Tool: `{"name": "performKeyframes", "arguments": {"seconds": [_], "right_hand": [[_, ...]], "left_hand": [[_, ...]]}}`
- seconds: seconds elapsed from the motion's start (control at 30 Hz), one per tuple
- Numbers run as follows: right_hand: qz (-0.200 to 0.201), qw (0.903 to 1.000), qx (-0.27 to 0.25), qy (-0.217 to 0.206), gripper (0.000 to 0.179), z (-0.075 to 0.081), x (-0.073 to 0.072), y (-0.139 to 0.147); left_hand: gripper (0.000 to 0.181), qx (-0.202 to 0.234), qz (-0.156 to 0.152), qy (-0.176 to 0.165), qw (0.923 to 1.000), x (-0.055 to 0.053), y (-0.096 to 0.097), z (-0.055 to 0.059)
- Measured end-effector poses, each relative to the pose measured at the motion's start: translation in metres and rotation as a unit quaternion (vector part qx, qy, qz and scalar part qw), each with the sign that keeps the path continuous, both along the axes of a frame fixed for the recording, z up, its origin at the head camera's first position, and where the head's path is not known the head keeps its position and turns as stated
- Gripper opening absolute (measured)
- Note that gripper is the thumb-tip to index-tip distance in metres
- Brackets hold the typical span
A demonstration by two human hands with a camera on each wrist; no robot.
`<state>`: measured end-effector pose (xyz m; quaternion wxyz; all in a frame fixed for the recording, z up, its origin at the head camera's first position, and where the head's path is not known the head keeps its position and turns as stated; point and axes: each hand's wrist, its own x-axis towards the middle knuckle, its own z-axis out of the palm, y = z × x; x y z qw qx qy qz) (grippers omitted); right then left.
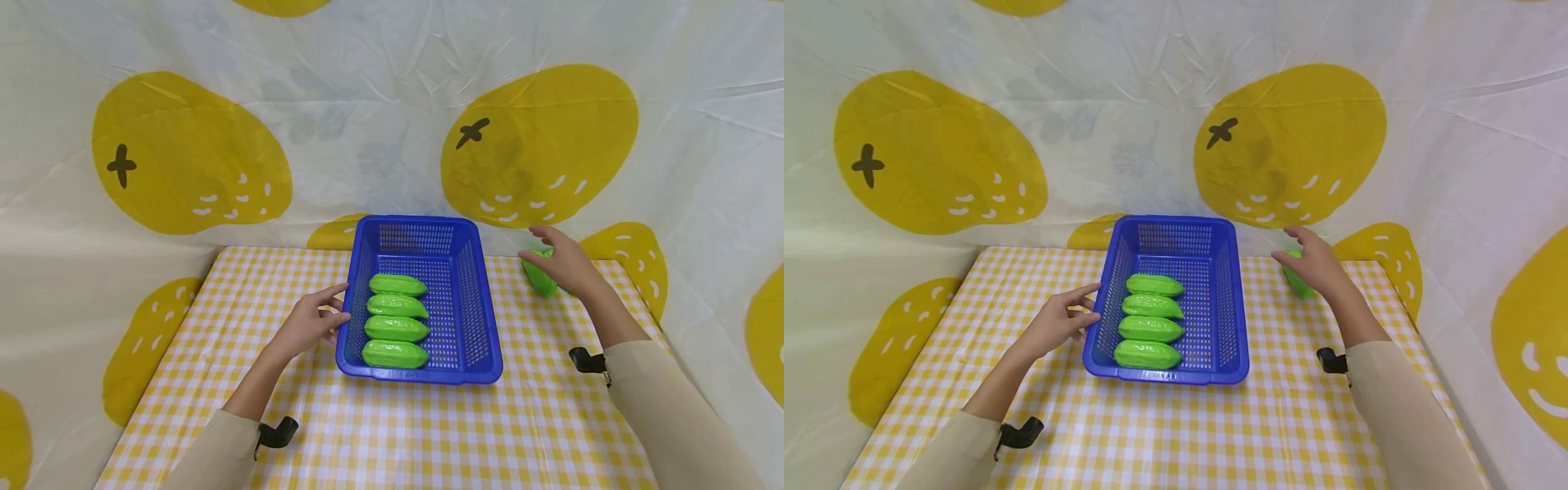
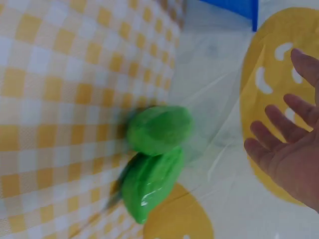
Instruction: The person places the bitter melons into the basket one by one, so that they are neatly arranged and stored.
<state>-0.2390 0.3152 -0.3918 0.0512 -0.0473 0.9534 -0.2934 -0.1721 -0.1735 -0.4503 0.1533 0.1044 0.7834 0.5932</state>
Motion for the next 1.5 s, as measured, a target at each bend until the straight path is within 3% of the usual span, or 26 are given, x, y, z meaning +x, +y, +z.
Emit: {"name": "performKeyframes", "arguments": {"seconds": [0.33,0.7,0.83,1.07,1.5], "right_hand": [[-0.04,0.9991,0.004,-0.014,0.087,-0.035,-0.004,0.029],[-0.044,0.9976,0.037,-0.037,0.08,-0.064,-0.009,0.037],[-0.047,0.9965,0.053,-0.045,0.081,-0.069,-0.01,0.038],[-0.054,0.9951,0.08,-0.019,0.078,-0.074,-0.011,0.037],[-0.04,0.9968,0.062,-0.03,0.07,-0.077,-0.009,0.037]], "left_hand": [[0.063,-0.001,-0.001,0.0,1.0,0.0,0.001,-0.002],[0.063,-0.008,-0.001,0.002,1.0,0.0,-0.002,-0.002],[0.063,-0.007,-0.002,0.001,1.0,0.0,-0.001,-0.001],[0.063,-0.011,0.002,0.001,0.9999,0.001,-0.001,-0.003],[0.063,-0.014,0.002,0.003,0.9999,0.001,0.0,-0.002]]}}
